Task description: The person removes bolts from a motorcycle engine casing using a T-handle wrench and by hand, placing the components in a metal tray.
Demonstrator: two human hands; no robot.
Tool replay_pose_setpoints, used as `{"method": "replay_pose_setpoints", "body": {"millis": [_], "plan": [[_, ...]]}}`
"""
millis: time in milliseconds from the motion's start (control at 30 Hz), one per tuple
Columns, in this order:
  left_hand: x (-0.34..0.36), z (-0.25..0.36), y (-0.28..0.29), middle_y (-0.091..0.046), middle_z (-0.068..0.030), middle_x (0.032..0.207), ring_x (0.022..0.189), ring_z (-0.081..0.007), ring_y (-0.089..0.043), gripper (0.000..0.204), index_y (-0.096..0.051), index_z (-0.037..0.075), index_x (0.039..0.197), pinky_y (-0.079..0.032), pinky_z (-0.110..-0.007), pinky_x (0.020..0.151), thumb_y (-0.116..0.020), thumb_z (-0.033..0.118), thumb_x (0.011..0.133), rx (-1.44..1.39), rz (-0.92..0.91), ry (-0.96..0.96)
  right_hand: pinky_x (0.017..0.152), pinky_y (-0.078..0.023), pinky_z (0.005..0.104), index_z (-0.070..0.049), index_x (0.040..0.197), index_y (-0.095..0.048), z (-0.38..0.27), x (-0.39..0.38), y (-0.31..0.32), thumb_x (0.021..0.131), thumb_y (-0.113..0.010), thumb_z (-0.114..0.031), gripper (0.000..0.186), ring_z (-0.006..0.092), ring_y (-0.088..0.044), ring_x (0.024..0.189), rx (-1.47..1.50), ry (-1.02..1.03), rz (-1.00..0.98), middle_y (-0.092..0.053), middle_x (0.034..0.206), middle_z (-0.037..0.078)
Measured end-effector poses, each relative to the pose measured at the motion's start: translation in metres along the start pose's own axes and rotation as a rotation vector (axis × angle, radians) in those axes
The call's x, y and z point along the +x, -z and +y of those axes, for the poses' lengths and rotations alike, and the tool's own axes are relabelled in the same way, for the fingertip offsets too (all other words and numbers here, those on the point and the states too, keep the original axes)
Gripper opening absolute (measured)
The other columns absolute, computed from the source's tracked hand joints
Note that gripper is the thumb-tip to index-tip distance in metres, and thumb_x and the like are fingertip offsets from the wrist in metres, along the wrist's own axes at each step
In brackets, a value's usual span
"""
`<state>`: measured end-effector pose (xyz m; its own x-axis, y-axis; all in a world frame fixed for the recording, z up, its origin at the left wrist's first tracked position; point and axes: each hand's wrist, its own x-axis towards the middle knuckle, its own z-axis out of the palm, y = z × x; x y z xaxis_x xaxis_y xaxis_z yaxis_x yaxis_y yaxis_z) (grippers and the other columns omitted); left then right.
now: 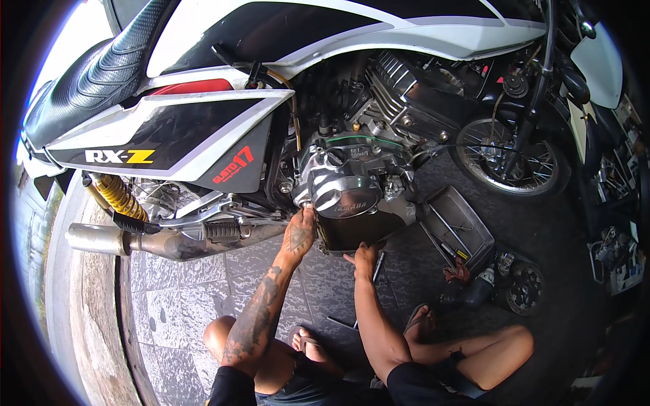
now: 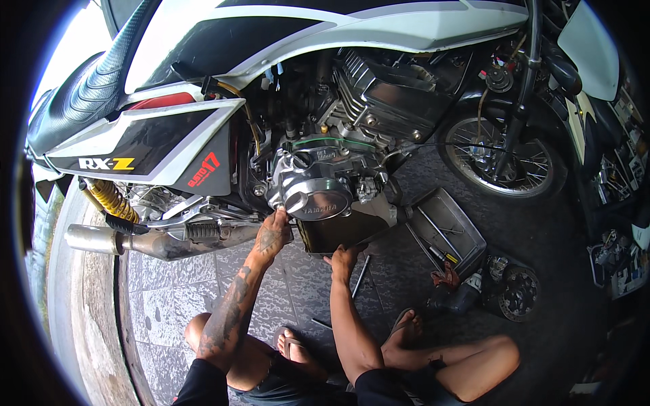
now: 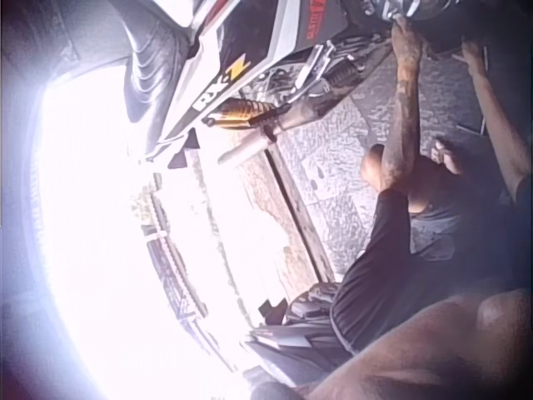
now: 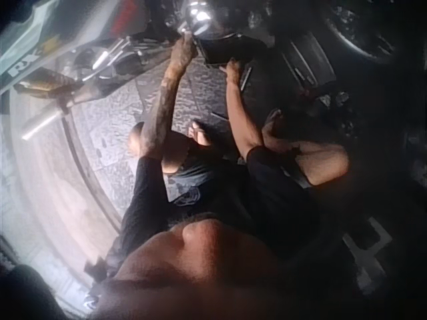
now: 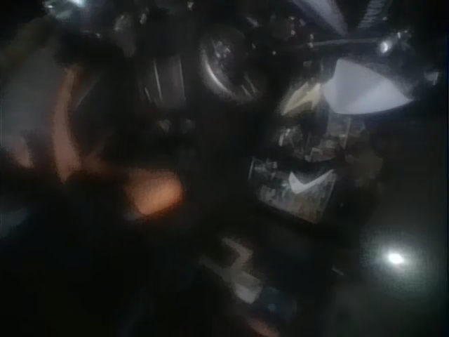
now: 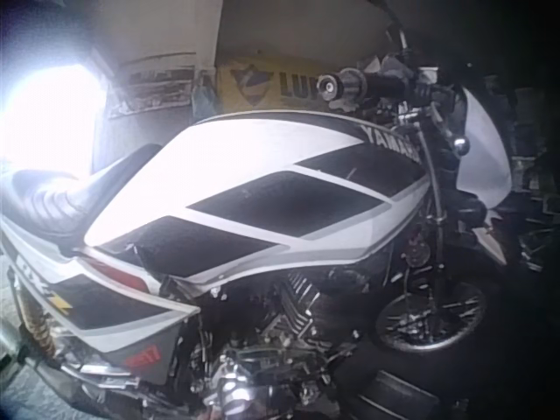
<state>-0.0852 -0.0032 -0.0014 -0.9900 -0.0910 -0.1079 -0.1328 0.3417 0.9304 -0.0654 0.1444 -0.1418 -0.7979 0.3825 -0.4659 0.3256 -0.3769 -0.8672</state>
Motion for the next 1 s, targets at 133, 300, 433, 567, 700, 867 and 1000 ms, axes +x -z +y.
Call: {"method": "replay_pose_setpoints", "body": {"millis": [133,300,433,567,700,867,1000], "plan": [[-0.001,-0.001,0.001,-0.051,-0.0164,0.068,0.066,-0.0284,-0.053,0.031,-0.049,0.000,0.083,-0.042,-0.036,0.062,-0.035,0.025,0.095,0.151,0.052,-0.078,0.061,-0.061,0.0343,0.000,0.141,-0.003,-0.004,-0.003,-0.001,0.091,-0.034,-0.006,0.059,0.0346,-0.062,0.091,-0.041,-0.027,-0.020,-0.035,0.135,0.023],[0.001,-0.003,-0.002,-0.057,-0.0273,0.082,0.081,-0.0415,-0.055,0.053,-0.054,-0.005,0.096,-0.041,-0.043,0.075,-0.027,0.041,0.095,0.233,0.049,-0.146,0.059,-0.061,0.0326,0.000,0.141,-0.001,-0.003,-0.001,0.004,0.091,-0.033,-0.007,0.060,0.0355,-0.064,0.086,-0.045,-0.006,0.006,-0.034,0.136,0.023],[0.005,-0.016,-0.001,-0.056,-0.0230,0.078,0.076,-0.0373,-0.056,0.038,-0.053,-0.003,0.093,-0.042,-0.042,0.070,-0.034,0.031,0.092,0.280,0.078,-0.233,0.059,-0.061,0.0320,0.001,0.141,-0.003,-0.005,-0.004,0.002,0.091,-0.034,-0.008,0.059,0.0348,-0.065,0.083,-0.054,-0.025,-0.026,-0.034,0.136,0.022],[0.002,-0.004,-0.003,-0.053,-0.0130,0.070,0.064,-0.0252,-0.053,0.024,-0.052,0.000,0.085,-0.042,-0.036,0.059,-0.043,0.022,0.090,0.096,0.076,-0.085,0.065,-0.061,0.0411,0.004,0.136,-0.019,-0.011,-0.007,0.000,0.087,-0.036,0.000,0.051,0.0317,-0.055,0.102,-0.003,-0.034,0.000,-0.038,0.131,0.022],[-0.002,0.004,-0.004,-0.051,-0.0099,0.067,0.060,-0.0200,-0.049,0.036,-0.052,0.000,0.081,-0.040,-0.034,0.056,-0.036,0.030,0.094,0.003,0.055,-0.006,0.066,-0.060,0.0418,0.002,0.137,-0.018,-0.014,-0.009,-0.001,0.088,-0.037,0.000,0.052,0.0316,-0.054,0.103,0.019,-0.050,0.007,-0.037,0.131,0.022],[0.008,-0.027,-0.003,-0.054,-0.0180,0.073,0.066,-0.0337,-0.056,0.009,-0.048,-0.001,0.091,-0.043,-0.042,0.057,-0.046,0.000,0.082,0.345,0.124,-0.404,0.066,-0.060,0.0427,0.000,0.139,-0.013,-0.013,-0.008,-0.002,0.088,-0.037,0.000,0.056,0.0313,-0.053,0.104,-0.015,-0.036,-0.026,-0.037,0.131,0.021],[0.009,-0.029,-0.005,-0.054,-0.0204,0.075,0.067,-0.0379,-0.056,0.017,-0.047,-0.002,0.092,-0.043,-0.044,0.057,-0.048,-0.008,0.076,0.352,0.109,-0.400,0.066,-0.060,0.0430,-0.001,0.139,-0.012,-0.015,-0.008,-0.002,0.088,-0.036,-0.001,0.057,0.0316,-0.053,0.103,0.007,-0.041,0.003,-0.037,0.130,0.021]]}}
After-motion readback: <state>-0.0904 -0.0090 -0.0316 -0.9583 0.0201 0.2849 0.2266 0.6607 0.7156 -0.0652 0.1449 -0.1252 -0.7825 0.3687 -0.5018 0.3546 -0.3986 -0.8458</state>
